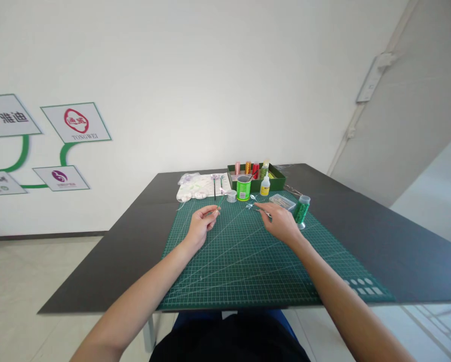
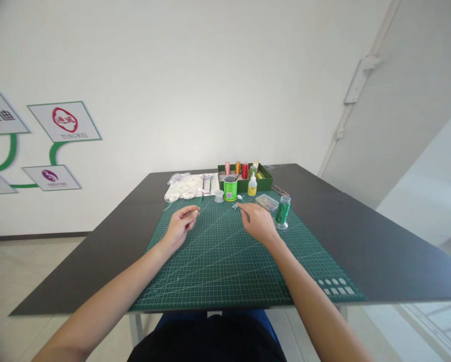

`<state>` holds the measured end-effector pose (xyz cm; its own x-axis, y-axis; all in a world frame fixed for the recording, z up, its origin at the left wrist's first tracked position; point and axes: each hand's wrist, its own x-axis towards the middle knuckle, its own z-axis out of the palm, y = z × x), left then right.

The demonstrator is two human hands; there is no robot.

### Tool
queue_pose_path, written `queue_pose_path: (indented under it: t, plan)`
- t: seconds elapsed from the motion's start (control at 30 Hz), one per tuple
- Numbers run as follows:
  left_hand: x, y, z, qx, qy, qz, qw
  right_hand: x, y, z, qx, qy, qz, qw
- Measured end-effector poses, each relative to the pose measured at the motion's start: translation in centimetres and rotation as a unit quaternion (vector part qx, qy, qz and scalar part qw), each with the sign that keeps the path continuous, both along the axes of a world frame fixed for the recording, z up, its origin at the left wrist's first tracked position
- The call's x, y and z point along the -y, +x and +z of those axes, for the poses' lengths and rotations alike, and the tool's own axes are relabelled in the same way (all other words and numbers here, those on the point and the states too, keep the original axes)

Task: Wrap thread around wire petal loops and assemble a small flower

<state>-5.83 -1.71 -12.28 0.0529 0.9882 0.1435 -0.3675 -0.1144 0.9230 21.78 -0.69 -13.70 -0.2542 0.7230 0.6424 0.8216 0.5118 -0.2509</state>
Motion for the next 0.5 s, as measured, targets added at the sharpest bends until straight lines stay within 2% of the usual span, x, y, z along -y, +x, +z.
queue_pose_path:
  t: [0.23, 0.37, 0.5]
  plan:
    - [2.7, 0.9, 1.1, -0.016, 0.019, 0.001, 1.000, 2.5, -0.5, 0.3, -0.113, 0.124, -0.020, 0.986]
    - [4.9, 1.7, 1.7, -0.040, 0.030, 0.002, 0.999, 4.9, -2.2, 0.8, -0.150, 0.150, -0.002, 0.977]
    - [6.8, 2.4, 2.1, -0.053, 0.042, -0.002, 0.998, 6.8, -4.1, 1.3, -0.173, 0.146, 0.035, 0.973]
